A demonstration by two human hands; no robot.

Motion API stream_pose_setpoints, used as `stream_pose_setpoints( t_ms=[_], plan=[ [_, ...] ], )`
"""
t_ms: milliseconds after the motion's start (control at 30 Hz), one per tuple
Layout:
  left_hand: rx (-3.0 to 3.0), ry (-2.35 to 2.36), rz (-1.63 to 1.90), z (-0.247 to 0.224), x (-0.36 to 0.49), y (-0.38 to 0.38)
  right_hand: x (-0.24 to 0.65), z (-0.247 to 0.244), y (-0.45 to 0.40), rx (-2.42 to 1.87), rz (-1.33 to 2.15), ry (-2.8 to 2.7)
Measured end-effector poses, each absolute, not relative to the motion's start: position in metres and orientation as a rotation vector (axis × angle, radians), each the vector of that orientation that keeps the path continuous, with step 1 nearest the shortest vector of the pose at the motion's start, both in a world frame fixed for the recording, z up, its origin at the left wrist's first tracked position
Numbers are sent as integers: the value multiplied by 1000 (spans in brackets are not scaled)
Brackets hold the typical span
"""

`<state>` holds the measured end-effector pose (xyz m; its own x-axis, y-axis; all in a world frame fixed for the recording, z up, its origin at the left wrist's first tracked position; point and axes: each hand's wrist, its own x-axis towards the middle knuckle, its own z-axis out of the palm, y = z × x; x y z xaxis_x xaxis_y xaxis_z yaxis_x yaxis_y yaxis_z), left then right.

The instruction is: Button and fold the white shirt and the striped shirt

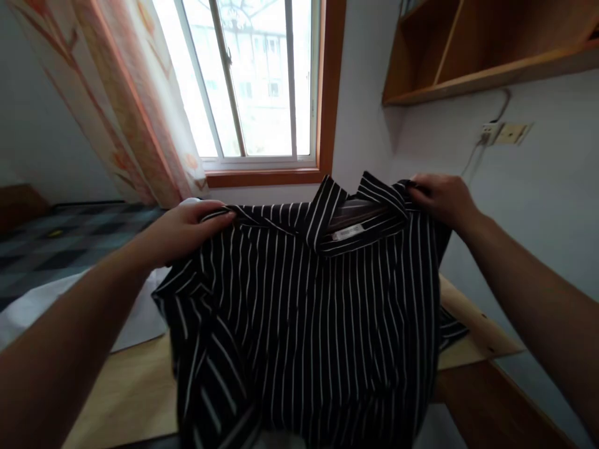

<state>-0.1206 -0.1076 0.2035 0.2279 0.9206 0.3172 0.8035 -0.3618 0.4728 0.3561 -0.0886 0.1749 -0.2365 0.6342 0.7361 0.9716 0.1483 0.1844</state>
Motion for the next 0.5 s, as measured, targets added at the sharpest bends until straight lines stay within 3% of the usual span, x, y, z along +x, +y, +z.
stream_pose_setpoints(
  t_ms=[100,233,400,500],
  plan=[
    [2724,2048,686,188,-118,-77,337,182,-79,-1627,-1008,-1921],
    [2717,2267,787,180,-109,-73,322,187,-64,-1759,-1099,-1864],
    [2547,1426,711,172,-87,-117,362,208,-68,-1869,-1290,-1892],
    [2296,1155,629,153,-56,-167,391,241,-90,-1912,-1400,-1836]
  ],
)
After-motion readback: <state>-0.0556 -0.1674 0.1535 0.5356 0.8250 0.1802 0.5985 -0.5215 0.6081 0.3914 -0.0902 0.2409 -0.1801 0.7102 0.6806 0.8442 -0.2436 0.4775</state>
